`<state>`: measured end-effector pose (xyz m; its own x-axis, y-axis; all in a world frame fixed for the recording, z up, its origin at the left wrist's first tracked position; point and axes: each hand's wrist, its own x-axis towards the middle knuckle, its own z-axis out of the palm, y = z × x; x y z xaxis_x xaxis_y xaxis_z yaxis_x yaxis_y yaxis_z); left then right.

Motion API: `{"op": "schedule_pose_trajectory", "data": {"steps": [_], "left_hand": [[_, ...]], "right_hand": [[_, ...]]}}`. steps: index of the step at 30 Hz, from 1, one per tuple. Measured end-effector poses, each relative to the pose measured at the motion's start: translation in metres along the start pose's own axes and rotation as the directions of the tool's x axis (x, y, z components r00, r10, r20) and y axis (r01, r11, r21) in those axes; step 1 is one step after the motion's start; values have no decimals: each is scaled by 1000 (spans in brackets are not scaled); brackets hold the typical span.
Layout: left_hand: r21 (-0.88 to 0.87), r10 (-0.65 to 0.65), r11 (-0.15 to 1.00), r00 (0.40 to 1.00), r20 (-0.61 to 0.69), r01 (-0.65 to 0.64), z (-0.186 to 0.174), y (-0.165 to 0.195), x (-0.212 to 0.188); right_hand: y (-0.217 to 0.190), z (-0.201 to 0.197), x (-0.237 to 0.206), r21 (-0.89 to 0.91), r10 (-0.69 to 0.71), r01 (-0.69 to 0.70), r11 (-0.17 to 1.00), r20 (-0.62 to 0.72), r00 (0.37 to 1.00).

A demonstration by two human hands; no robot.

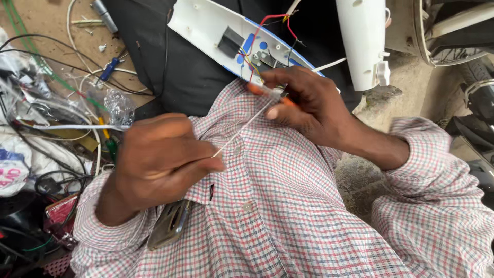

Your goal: The person repairs a standing fan by connecting wires to the internal circuit board. They strip wire ends, twist connections, and use wire cutters to trim excess wire while seated on the floor.

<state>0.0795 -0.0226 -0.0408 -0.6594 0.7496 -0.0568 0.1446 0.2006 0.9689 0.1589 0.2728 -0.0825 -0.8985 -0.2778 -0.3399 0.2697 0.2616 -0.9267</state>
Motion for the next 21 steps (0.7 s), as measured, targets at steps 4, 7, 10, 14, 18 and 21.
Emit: {"op": "schedule_pose_trajectory", "data": {"steps": [4, 7, 10, 14, 18, 21], "left_hand": [[-44, -150, 989, 974, -172, 144, -31, 12, -34], [-88, -274, 960, 833, -480, 265, -42, -9, -91], [-136, -471, 812, 500, -727, 567, -58, -38, -155], [265, -647, 126, 281, -708, 956, -69, -45, -190], [693, -348, 272, 740, -576, 668, -39, -48, -116], [645, 119, 764, 986, -120, -14, 25, -81, -12]], "right_hand": [[2, 3, -2, 19, -51, 49, 999, 74, 996], [10, -18, -12, 619, 222, -202, 759, 46, 974], [8, -43, -21, 634, 187, -40, 772, -166, 968], [-5, -63, -21, 412, 125, -100, 906, -34, 992], [-9, -46, -22, 293, 249, -359, 886, 353, 902], [-4, -42, -22, 441, 161, -306, 844, 335, 928]]}}
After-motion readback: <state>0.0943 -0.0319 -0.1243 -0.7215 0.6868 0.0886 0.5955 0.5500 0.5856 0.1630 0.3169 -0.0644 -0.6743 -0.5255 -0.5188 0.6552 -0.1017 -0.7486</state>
